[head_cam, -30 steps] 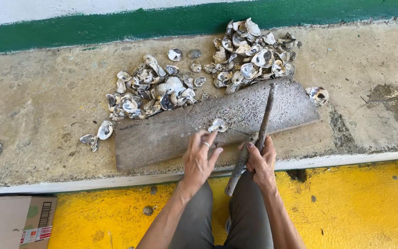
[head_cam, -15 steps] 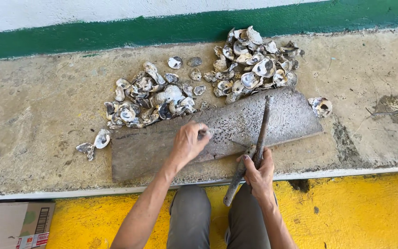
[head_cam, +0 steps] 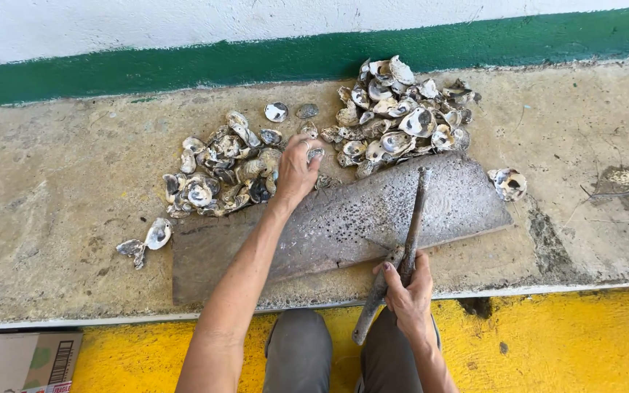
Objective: Crushing oyster shells with metal rods on a concrete ledge.
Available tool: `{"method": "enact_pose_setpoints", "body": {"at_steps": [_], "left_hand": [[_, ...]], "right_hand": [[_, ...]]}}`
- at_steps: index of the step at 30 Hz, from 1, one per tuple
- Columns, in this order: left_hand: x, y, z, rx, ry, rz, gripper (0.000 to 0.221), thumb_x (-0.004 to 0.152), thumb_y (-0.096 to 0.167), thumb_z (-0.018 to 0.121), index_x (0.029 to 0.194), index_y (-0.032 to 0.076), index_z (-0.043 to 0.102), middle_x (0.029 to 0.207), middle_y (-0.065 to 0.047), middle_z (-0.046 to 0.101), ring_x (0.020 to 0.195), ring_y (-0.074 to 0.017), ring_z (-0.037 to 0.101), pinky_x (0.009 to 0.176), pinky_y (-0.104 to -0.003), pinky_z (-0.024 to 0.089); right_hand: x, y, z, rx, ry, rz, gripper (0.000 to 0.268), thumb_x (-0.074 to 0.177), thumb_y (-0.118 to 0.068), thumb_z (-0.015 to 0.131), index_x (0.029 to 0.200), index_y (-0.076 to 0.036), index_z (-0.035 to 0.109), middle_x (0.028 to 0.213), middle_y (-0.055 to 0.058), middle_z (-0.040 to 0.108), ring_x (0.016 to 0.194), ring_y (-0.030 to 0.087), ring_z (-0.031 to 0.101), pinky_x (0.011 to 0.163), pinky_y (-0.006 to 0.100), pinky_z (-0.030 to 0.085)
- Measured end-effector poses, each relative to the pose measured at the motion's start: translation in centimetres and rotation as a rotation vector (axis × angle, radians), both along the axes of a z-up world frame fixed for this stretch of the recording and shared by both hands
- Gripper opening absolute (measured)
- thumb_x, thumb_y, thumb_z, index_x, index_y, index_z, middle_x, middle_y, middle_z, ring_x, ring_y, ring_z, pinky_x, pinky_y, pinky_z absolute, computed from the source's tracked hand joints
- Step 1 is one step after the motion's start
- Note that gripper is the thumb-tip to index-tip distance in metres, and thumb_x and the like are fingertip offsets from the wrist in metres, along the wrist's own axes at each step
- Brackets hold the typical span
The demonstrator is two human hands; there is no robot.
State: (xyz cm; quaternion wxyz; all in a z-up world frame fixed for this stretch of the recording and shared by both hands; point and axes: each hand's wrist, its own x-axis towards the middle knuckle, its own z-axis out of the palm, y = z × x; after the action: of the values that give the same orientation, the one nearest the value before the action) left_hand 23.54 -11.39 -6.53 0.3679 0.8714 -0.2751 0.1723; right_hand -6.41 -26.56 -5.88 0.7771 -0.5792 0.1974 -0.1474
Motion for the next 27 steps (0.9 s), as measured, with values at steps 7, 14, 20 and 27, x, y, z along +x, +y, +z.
{"method": "enact_pose_setpoints", "body": {"at_steps": [7,14,20,27], "left_hand": [[5.4,0.6,-1.7,0.044,0.13,-0.004,0.031,0.092,-0.007,0.066,0.123,-0.003,0.066,0.123,-0.018,0.064,0.102,-0.0278,0.068,0.091,-0.033,0.063],[11.0,-2.3,-6.3,0.454,-0.179,0.06,0.062,0.078,-0.015,0.062,0.136,0.005,0.063,0.136,-0.028,0.057,0.117,-0.0438,0.057,0.095,-0.057,0.05],[11.4,-1.7,-5.8,0.632,0.008,0.071,0.031,0.098,-0.006,0.056,0.121,0.007,0.071,0.143,-0.026,0.052,0.132,-0.0428,0.048,0.106,-0.052,0.049],[8.9,-0.5,-2.0,0.155,0.096,0.047,0.034,0.086,-0.005,0.063,0.12,-0.006,0.065,0.129,-0.032,0.054,0.113,-0.0412,0.058,0.088,-0.04,0.06]], "right_hand": [[0.1,0.0,-0.2,-0.096,-0.014,0.012,0.042,0.093,-0.012,0.065,0.127,-0.004,0.042,0.079,0.009,0.073,0.039,0.005,0.043,0.031,0.023,0.035],[0.3,0.1,-0.3,-0.138,0.06,-0.004,0.04,0.093,-0.013,0.065,0.126,-0.003,0.044,0.078,0.011,0.074,0.038,0.006,0.043,0.032,0.023,0.034],[0.3,-0.1,-1.1,-0.132,0.093,-0.022,0.037,0.092,-0.012,0.065,0.122,-0.004,0.046,0.076,0.012,0.074,0.036,0.006,0.043,0.029,0.024,0.033],[0.3,0.2,0.4,-0.135,0.098,-0.031,0.035,0.092,-0.014,0.066,0.12,-0.004,0.047,0.077,0.011,0.073,0.039,0.005,0.044,0.031,0.023,0.034]]}}
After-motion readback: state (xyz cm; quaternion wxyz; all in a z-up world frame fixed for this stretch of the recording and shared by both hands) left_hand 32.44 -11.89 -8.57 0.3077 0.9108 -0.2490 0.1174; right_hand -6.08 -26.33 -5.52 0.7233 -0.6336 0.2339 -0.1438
